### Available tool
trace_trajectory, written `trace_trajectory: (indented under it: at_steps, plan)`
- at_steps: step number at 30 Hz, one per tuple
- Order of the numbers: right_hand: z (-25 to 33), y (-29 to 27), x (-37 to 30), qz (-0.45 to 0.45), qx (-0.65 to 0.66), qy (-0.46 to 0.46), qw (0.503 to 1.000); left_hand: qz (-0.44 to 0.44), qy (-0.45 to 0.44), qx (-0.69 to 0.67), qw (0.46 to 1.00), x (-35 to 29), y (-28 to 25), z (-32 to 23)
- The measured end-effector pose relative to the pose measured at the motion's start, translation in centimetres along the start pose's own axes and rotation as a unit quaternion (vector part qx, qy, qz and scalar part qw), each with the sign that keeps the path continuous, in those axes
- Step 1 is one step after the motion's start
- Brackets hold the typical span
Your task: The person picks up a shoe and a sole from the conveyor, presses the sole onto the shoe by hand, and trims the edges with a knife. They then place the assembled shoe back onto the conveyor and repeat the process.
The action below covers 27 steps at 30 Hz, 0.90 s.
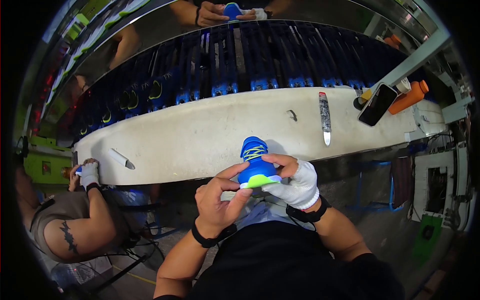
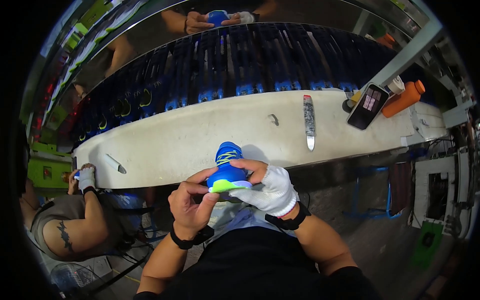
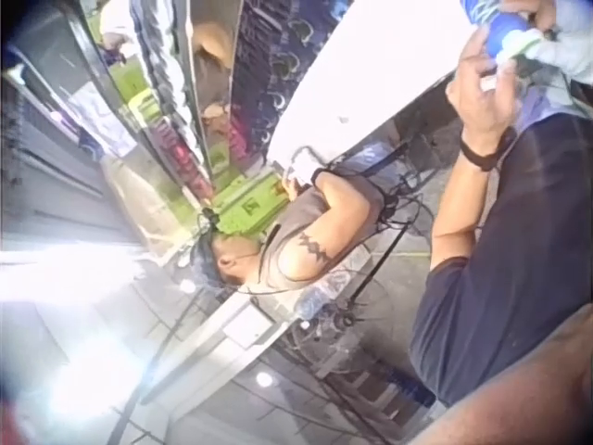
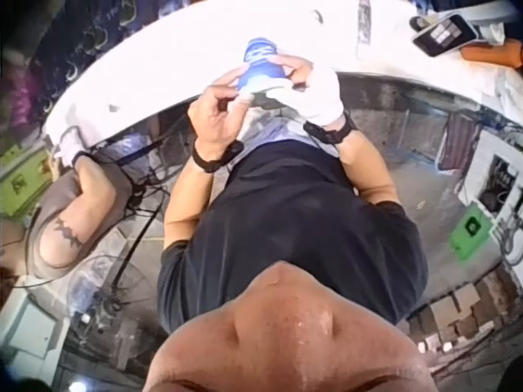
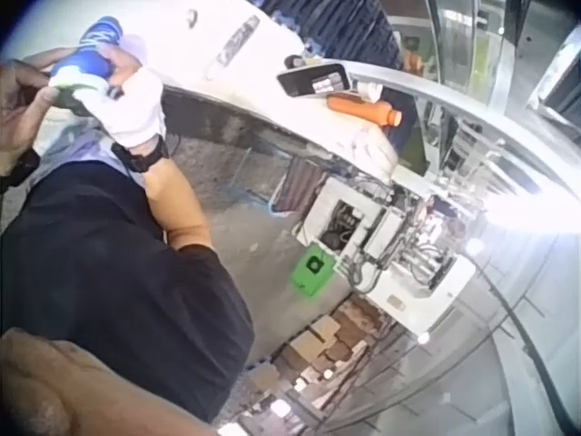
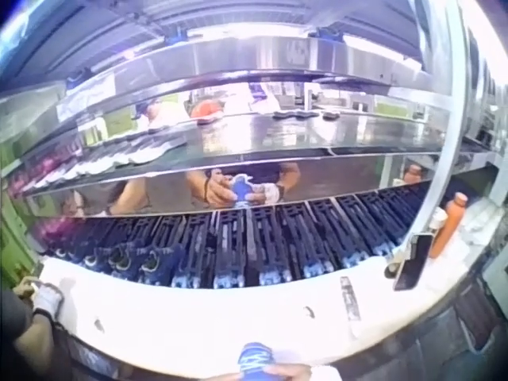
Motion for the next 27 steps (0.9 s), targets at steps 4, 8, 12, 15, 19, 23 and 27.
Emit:
trace_trajectory:
  at_steps: [4, 8, 12, 15, 19, 23, 27]
  plan:
    - [0.6, 0.8, 1.0, 0.01, -0.021, -0.019, 1.0, 0.121, -0.073, 0.091, 0.986, 3.0, -2.8, -2.4]
    - [1.8, 2.5, 1.3, 0.044, -0.147, -0.041, 0.987, 0.233, -0.029, 0.303, 0.924, 6.1, -1.1, -4.3]
    - [-0.3, 1.8, -0.7, 0.104, -0.234, 0.076, 0.964, 0.276, -0.135, 0.26, 0.916, 4.3, -2.5, -1.2]
    - [-1.5, 1.6, -1.2, 0.105, -0.211, 0.171, 0.957, 0.262, -0.171, 0.205, 0.927, 3.1, -3.0, -0.3]
    - [-1.5, 2.1, -0.8, 0.076, -0.208, 0.181, 0.958, 0.213, -0.174, 0.209, 0.939, 1.7, -3.5, 0.0]
    - [-1.6, 2.2, -0.4, 0.087, -0.235, 0.154, 0.956, 0.197, -0.158, 0.226, 0.941, 1.2, -3.7, -0.8]
    - [-0.9, 2.2, 0.2, 0.097, -0.266, 0.036, 0.959, 0.2, -0.165, 0.228, 0.939, 1.2, -4.0, -0.3]
Point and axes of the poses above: each hand's wrist, its own x-axis towards the middle knuckle, its own y-axis out of the palm, z = x × y, the point moved 6 cm from there along x, towards the middle knuckle, and after that the axes turned 5 degrees about z, right-handed, at the moved point
